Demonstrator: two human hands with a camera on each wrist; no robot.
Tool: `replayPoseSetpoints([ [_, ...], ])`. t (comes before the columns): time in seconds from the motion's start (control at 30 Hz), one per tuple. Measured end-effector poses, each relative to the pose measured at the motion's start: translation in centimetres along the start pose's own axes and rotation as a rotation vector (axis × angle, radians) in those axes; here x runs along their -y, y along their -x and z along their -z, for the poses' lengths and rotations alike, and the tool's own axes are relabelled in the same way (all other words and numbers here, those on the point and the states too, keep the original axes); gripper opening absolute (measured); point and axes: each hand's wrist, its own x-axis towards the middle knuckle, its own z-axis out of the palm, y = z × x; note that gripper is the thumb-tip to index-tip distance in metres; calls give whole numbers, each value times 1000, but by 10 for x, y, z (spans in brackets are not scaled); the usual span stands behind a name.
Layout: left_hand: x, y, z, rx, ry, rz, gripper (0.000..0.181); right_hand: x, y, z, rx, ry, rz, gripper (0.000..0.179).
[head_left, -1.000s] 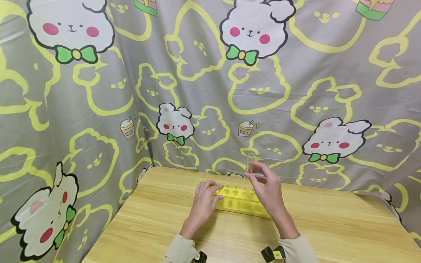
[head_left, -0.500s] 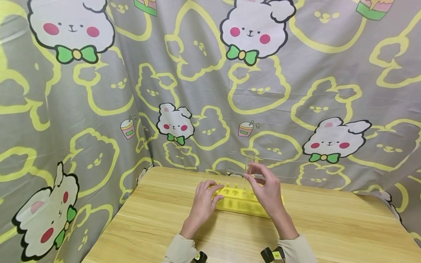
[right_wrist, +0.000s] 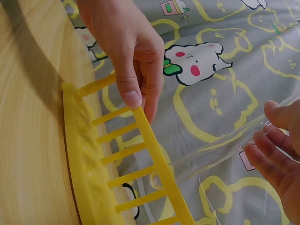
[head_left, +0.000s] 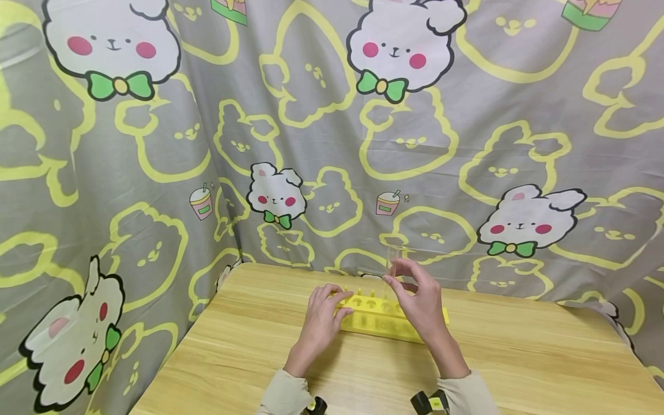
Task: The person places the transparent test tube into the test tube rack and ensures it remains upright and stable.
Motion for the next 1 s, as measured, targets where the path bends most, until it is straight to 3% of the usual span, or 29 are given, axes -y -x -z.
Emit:
replayPoseSetpoints([
  [0.3, -1, 0, 0, -1, 8, 6, 35, -7, 2, -2, 8, 0, -25, 35],
  [0.47, 0, 0, 0, -2, 9, 2, 35, -21, 6, -2, 23, 5, -25, 36],
  [1.0, 0, 0, -1, -7, 16, 1, 34, -24, 9, -1, 61, -47, -20, 28],
])
